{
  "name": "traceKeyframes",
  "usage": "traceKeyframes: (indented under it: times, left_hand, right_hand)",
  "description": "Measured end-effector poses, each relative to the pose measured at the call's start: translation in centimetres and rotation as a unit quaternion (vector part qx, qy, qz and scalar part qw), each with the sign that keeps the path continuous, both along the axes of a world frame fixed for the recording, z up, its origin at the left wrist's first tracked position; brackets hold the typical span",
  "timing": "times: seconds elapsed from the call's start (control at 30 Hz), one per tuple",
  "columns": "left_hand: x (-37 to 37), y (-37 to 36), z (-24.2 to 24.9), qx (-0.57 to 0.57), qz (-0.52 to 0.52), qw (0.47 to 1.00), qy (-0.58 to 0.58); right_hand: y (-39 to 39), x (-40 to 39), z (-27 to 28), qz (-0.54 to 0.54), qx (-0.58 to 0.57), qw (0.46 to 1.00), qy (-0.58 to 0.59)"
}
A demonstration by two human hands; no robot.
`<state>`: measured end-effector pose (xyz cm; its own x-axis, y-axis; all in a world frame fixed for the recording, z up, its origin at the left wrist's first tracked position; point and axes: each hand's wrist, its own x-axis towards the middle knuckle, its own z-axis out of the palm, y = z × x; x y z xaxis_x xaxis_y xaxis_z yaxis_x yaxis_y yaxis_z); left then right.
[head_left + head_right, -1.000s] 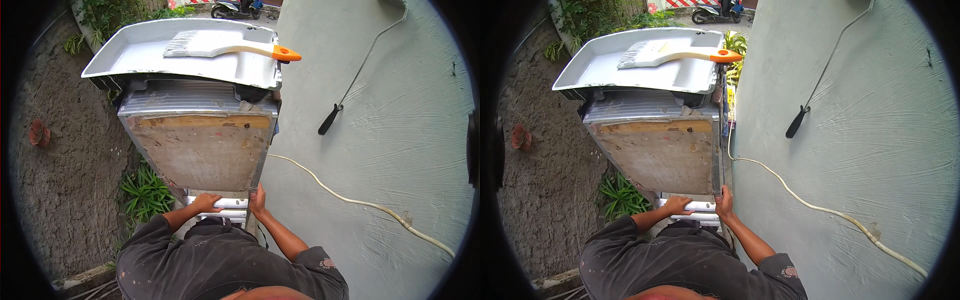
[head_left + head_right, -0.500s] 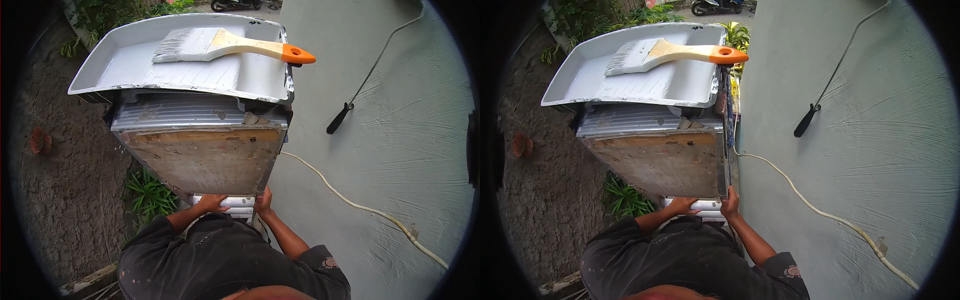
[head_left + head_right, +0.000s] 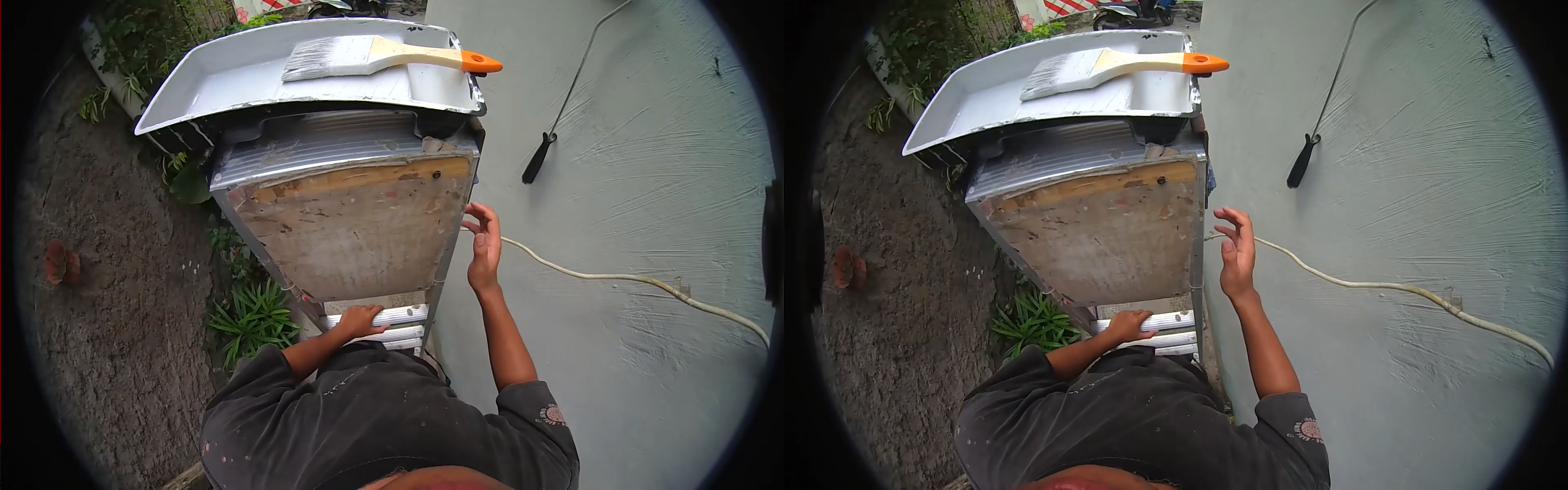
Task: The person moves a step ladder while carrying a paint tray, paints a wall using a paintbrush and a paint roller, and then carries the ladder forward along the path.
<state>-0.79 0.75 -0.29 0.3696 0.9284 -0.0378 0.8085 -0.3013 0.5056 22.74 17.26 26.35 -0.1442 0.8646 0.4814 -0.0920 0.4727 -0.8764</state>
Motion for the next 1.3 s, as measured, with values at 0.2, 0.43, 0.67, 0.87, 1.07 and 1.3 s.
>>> traceKeyframes:
  times: [0.2,0.43,0.67,0.87,1.07,1.3]
  left_hand:
    - [-0.2,-0.1,0.3,-0.021,0.000,1.000,-0.018]
    - [-0.4,0.0,-0.2,-0.030,-0.019,0.999,-0.032]
    - [-0.6,-1.3,4.9,-0.238,-0.164,0.957,-0.009]
    - [-1.5,-0.6,34.1,-0.238,-0.471,0.797,-0.295]
    - [-1.9,-4.6,45.5,0.137,-0.370,0.695,-0.601]
    - [1.7,-8.3,49.3,0.299,-0.286,0.594,-0.689]
  right_hand:
    - [-1.6,-4.2,1.9,0.046,-0.058,0.997,-0.022]
    - [-0.5,-4.5,-0.6,0.003,-0.019,1.000,0.005]
    - [-0.5,-4.6,-0.6,-0.001,-0.016,1.000,0.015]
    - [0.0,-4.4,-1.2,-0.015,-0.009,1.000,0.003]
    - [-0.1,-4.5,-1.1,-0.032,-0.006,0.999,-0.003]
    - [0.1,-4.7,-1.1,-0.044,-0.001,0.999,-0.001]
